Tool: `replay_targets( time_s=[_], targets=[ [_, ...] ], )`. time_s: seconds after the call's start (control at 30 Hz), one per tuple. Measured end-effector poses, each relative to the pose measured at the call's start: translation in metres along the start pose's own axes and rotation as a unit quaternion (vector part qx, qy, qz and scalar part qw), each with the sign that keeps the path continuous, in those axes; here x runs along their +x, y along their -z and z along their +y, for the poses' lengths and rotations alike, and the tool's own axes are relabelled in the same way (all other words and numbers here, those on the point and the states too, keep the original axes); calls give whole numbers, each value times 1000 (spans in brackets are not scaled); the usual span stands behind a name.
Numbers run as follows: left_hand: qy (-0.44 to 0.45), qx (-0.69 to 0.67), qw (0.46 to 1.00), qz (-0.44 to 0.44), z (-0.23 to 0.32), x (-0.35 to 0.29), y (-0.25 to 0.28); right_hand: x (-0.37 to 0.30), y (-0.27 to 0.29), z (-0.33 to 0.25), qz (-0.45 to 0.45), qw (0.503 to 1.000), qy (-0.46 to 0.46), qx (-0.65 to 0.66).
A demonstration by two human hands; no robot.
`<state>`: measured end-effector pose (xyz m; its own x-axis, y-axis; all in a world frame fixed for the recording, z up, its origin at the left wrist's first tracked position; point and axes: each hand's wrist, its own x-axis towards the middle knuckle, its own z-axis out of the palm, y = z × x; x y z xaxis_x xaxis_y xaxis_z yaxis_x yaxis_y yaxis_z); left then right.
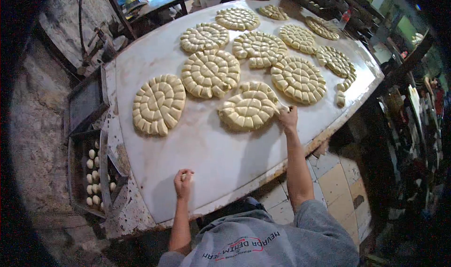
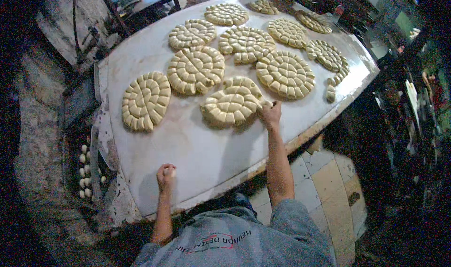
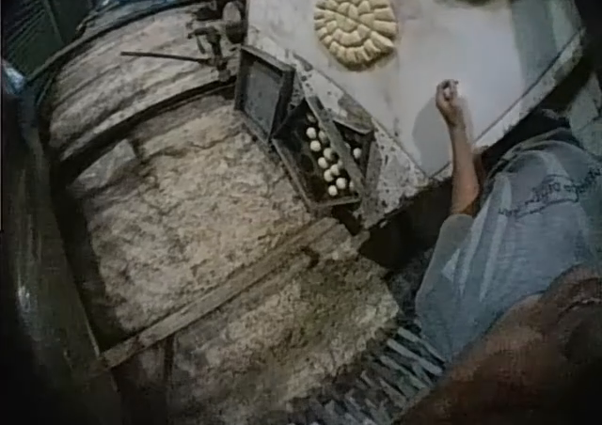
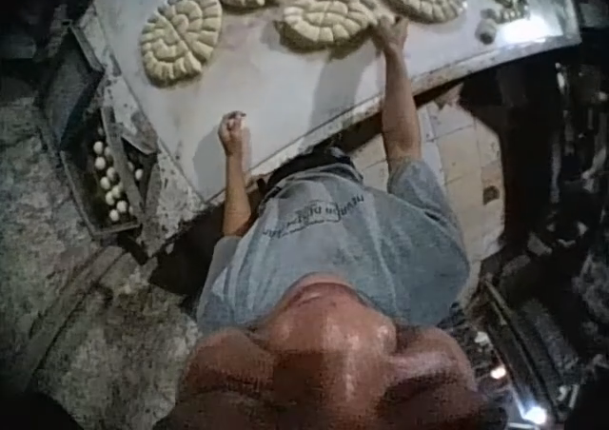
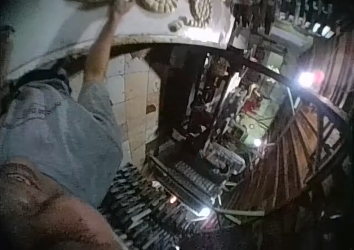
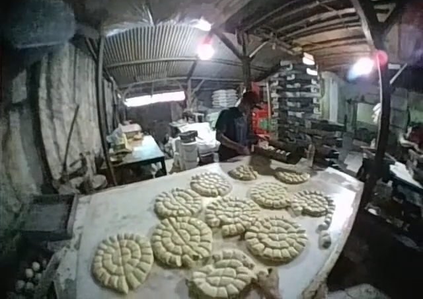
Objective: Shaping and arranging pieces of dough into decorative bread patterns on a work table.
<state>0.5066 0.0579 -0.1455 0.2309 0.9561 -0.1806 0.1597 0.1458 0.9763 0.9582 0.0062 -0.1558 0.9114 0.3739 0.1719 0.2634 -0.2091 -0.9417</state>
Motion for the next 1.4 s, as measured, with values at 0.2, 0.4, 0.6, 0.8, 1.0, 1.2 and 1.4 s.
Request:
replay_targets(
  time_s=[0.2, 0.4, 0.6, 0.8, 1.0, 1.2, 1.4],
  targets=[
    [-23, -51, 997, -59, -11, -9, 90, -110, 61, -6, 49, 964, -217, 144],
    [-243, 242, 911, -229, -12, -27, 125, -265, -3, -65, -309, 947, -40, -72],
    [-302, 365, 880, 24, 10, 64, 78, -198, -57, -57, -238, 872, 277, -327],
    [-144, 348, 926, 18, 29, 1, -7, -242, -136, -80, -148, 929, 268, -210],
    [-297, 468, 832, -33, -28, -16, 104, -224, -34, -38, -325, 803, 464, -186],
    [-113, 281, 912, 277, 12, 80, -2, -193, -157, -78, -342, 885, 297, -108],
    [-278, 405, 859, 146, -16, -30, 12, -247, -109, -56, -314, 807, 493, -87]
  ],
)
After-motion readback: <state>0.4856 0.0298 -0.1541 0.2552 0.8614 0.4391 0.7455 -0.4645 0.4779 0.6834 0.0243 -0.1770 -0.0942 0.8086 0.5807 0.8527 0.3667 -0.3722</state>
